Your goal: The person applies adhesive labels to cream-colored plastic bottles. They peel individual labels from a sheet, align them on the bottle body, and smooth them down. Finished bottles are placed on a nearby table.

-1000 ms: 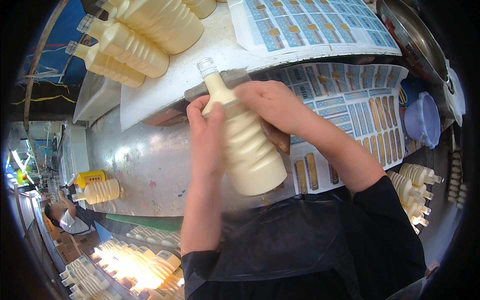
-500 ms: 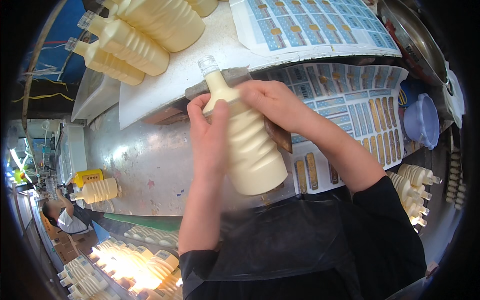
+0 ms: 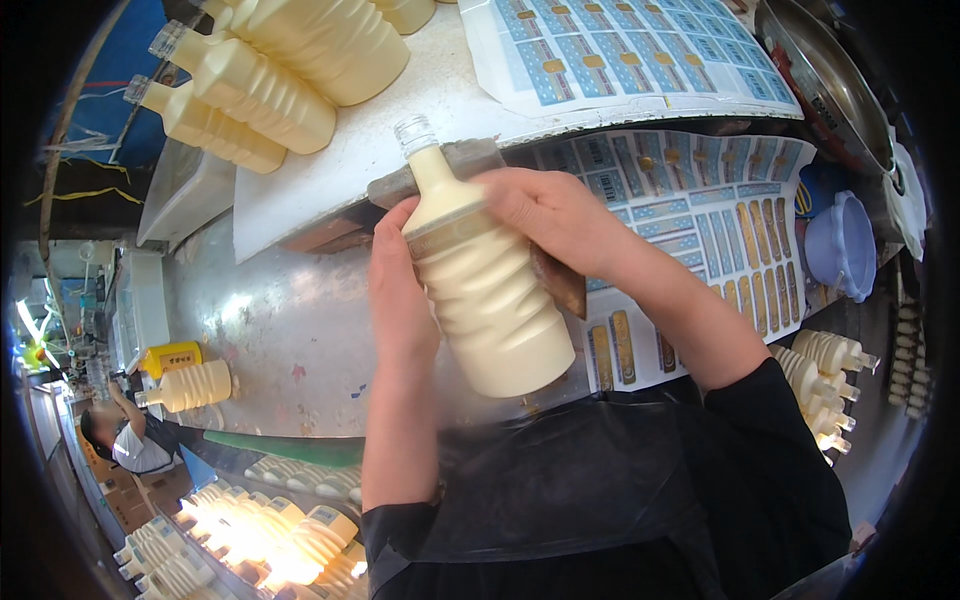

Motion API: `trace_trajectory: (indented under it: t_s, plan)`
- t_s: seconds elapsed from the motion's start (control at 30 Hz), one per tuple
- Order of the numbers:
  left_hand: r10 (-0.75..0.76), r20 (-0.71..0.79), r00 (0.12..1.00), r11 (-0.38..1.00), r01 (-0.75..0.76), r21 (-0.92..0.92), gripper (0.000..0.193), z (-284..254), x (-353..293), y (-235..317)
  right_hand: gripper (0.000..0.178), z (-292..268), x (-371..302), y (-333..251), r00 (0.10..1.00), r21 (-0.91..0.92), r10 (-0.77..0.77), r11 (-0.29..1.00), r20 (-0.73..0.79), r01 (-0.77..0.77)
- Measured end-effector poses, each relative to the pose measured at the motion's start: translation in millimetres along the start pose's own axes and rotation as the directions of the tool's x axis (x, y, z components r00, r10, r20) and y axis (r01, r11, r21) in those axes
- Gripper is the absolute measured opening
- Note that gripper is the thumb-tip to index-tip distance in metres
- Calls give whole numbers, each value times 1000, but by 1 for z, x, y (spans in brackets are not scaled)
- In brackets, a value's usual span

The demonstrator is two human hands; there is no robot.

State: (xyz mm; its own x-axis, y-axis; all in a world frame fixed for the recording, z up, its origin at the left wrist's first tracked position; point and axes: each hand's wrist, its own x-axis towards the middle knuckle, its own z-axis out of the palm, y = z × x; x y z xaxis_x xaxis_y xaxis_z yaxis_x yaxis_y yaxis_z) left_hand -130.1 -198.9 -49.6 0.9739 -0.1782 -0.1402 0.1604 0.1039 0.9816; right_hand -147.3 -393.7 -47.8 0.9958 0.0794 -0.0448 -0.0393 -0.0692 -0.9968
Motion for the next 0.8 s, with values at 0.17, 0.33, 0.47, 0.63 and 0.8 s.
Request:
trace_trajectory:
  t_s: [0.17,0.33,0.47,0.63,0.8]
  plan:
    - [-2,24,1000,999,0,52,51,1,0,-6,40,-1,3,7,1000,132,4,991,28,-7]
    - [-44,-32,999,996,41,-85,54,-5,1,-14,40,-1,3,10,996,336,80,938,43,-90]
    - [-223,34,974,926,223,-305,54,-2,-3,-13,43,4,-1,-1,999,38,37,999,-39,-36]
    - [-162,33,986,958,165,-233,59,-1,-4,-12,43,6,4,11,999,193,29,981,-26,-23]
    - [-131,71,989,968,143,-204,57,-4,-6,-9,41,2,-4,-8,995,-139,22,990,-94,-35]
